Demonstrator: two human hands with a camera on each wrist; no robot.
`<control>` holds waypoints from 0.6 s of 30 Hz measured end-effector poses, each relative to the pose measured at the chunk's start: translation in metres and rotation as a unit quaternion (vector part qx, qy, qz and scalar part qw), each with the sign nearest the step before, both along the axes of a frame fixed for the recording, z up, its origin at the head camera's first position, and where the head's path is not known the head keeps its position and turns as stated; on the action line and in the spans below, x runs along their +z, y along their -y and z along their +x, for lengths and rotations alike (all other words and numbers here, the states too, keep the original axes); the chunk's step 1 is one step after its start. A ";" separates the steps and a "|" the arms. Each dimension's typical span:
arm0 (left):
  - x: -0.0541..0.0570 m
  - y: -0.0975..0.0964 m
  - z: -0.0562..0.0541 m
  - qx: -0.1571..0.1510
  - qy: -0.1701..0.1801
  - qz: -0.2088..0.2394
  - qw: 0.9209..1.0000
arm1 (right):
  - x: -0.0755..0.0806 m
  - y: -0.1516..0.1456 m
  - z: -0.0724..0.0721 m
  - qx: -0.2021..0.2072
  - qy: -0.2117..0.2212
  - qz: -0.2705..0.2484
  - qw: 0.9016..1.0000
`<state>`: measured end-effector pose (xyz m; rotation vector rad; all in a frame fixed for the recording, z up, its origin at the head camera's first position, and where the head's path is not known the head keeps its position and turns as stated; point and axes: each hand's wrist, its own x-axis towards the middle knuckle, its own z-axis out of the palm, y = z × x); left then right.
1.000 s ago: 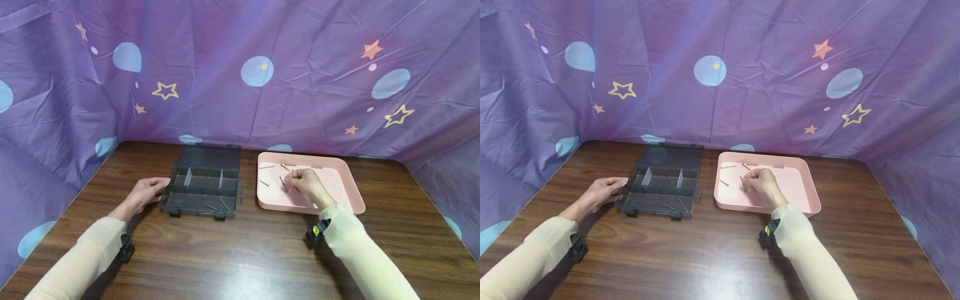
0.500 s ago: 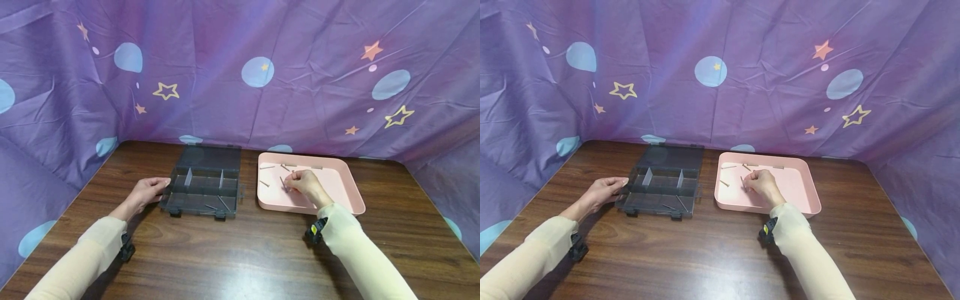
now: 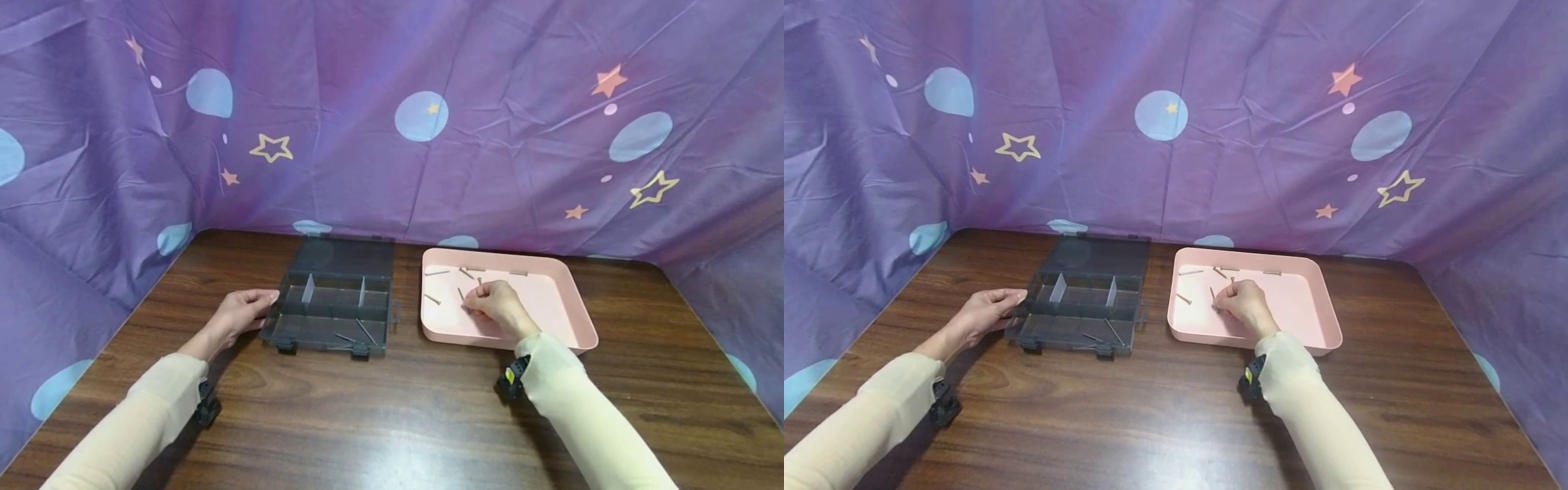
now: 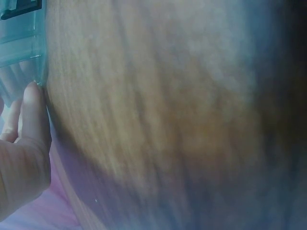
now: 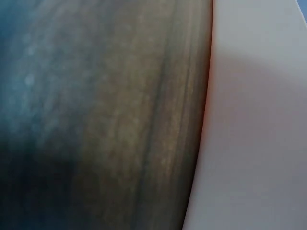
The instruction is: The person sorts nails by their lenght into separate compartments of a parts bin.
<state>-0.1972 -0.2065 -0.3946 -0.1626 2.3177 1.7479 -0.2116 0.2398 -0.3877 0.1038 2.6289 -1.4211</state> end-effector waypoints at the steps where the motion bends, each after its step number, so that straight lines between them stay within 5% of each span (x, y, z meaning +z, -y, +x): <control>1: 0.000 0.000 0.000 0.001 -0.001 0.001 1.000 | -0.001 0.000 -0.001 -0.003 -0.002 0.000 1.000; 18: 0.001 -0.001 0.000 0.004 0.001 0.008 1.000 | -0.002 0.007 -0.001 -0.026 -0.006 0.055 0.998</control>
